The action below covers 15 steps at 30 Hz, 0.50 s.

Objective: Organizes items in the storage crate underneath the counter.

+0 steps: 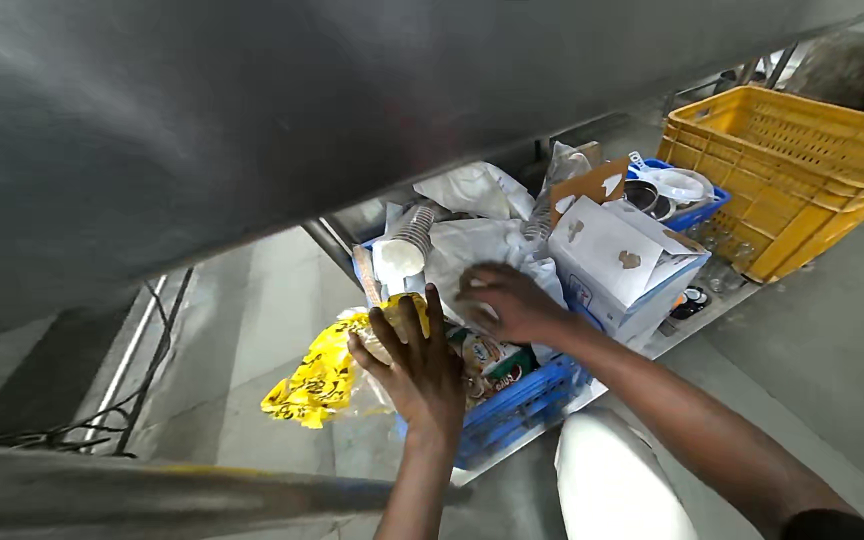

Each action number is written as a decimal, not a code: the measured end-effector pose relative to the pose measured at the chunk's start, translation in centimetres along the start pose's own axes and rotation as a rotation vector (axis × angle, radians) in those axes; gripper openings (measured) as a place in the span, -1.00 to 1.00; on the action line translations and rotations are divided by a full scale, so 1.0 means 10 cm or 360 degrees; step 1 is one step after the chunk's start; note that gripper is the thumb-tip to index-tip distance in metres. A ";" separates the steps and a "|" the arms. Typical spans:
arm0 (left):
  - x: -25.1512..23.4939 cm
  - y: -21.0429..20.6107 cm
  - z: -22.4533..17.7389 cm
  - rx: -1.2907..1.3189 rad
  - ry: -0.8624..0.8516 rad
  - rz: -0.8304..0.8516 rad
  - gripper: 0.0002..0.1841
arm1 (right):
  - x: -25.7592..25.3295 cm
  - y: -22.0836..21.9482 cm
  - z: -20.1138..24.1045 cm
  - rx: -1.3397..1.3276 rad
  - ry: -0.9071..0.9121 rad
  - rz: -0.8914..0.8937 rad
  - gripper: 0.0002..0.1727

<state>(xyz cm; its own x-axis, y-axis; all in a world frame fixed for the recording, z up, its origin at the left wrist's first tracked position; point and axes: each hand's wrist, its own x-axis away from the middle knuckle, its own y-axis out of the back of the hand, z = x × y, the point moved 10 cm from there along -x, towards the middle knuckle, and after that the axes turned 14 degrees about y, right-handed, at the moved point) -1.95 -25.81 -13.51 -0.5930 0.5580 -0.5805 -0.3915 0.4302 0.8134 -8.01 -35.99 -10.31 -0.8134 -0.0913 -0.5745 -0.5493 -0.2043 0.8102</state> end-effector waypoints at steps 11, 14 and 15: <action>0.03 -0.02 0.03 -0.0131 0.0034 0.0099 -0.03 | -0.42 -1.28 -0.60 0.0772 0.0288 0.1114 -0.12; 0.03 0.00 0.04 -0.0146 0.0036 0.0077 -0.09 | -0.54 -1.13 -0.56 0.0875 0.0316 0.1250 0.07; 0.04 0.00 0.05 -0.0150 0.0040 0.0076 -0.10 | -0.56 -1.07 -0.55 0.0853 0.0307 0.1272 0.08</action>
<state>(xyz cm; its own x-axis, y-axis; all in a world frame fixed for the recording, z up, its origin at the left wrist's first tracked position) -1.84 -25.25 -13.71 -0.6294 0.5579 -0.5409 -0.4264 0.3340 0.8406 3.50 -38.63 -16.38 -0.9644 -0.1779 0.1955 0.0963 0.4520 0.8868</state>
